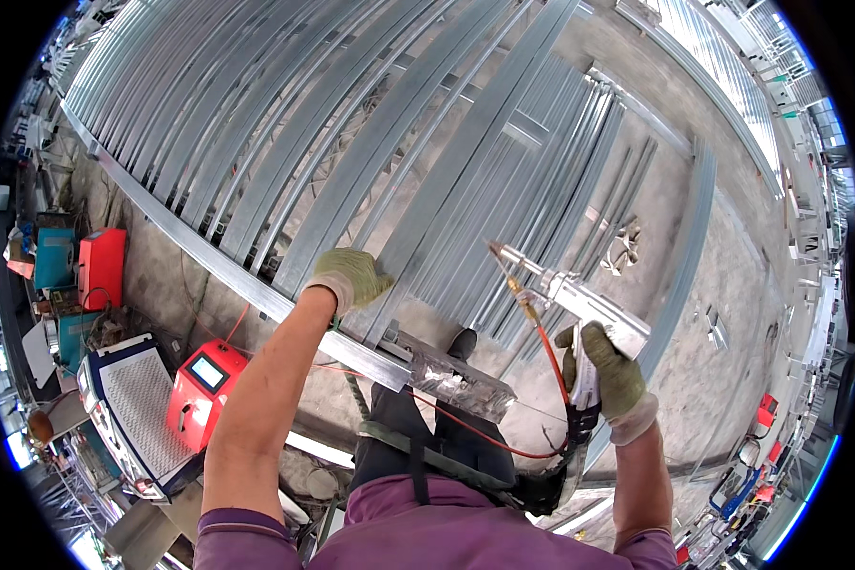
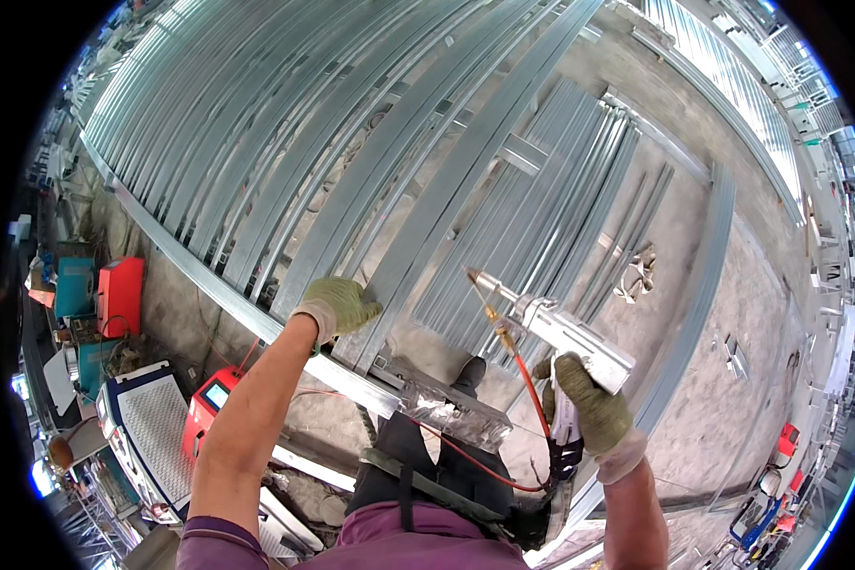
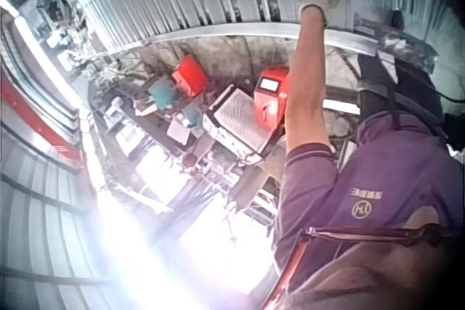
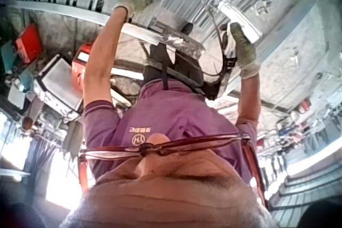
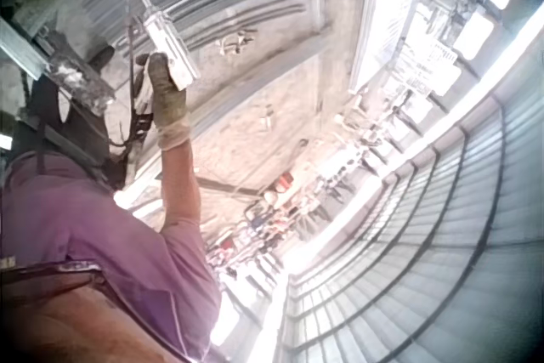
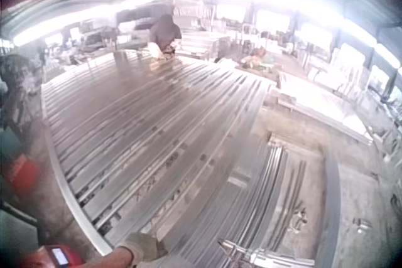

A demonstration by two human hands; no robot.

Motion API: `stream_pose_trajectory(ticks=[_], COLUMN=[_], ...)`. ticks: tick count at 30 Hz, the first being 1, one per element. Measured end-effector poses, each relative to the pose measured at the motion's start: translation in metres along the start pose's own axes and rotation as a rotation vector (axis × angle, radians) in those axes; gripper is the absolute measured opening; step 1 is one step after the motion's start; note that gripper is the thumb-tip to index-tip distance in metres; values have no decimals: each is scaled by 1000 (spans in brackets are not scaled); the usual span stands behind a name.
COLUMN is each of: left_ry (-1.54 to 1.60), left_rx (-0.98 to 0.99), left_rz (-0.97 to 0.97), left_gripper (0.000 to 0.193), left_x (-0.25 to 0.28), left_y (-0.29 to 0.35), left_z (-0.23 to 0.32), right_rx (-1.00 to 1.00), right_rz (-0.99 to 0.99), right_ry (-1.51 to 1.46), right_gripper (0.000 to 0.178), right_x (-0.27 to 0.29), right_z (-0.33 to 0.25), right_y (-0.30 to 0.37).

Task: The person welds metal frame components using a handheld welding tool. They hold the frame steady with one hand while applying welds along the joints with the other, producing bright sparks. The person repositions the frame and continues welding along different sections.

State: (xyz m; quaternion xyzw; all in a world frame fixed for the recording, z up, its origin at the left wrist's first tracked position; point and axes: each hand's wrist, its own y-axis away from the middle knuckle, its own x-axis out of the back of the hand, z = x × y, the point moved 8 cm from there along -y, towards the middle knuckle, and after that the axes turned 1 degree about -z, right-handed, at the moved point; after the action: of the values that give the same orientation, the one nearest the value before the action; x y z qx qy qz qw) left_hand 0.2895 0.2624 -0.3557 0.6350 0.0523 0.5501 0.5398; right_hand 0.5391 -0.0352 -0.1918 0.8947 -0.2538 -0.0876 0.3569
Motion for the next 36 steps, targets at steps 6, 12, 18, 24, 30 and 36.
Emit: stream_pose_trajectory(ticks=[6, 12, 18, 24, 30, 36], left_ry=[50, 20, -98, -98, -101, 83], left_rx=[51, 167, 215, 226, 194, -42], left_rz=[24, 258, 447, 394, 419, 654], left_gripper=[71, 133, 142, 130, 131, 99], left_x=[-2, -39, -77, -77, -78, -66], left_y=[4, 53, 55, 51, 49, 60], left_z=[1, 35, 43, 46, 45, 8], right_rx=[-119, -86, -92, -74, -81, -66], right_rz=[-87, -79, -37, -26, 5, -8], right_ry=[-57, -91, -147, -121, -134, -134], right_gripper=[30, 31, 27, 27, 27, 28], right_x=[-7, 9, 16, 26, 29, 27], right_z=[35, 46, 50, 54, 52, 49], right_y=[-13, -17, -11, -6, 4, 6])
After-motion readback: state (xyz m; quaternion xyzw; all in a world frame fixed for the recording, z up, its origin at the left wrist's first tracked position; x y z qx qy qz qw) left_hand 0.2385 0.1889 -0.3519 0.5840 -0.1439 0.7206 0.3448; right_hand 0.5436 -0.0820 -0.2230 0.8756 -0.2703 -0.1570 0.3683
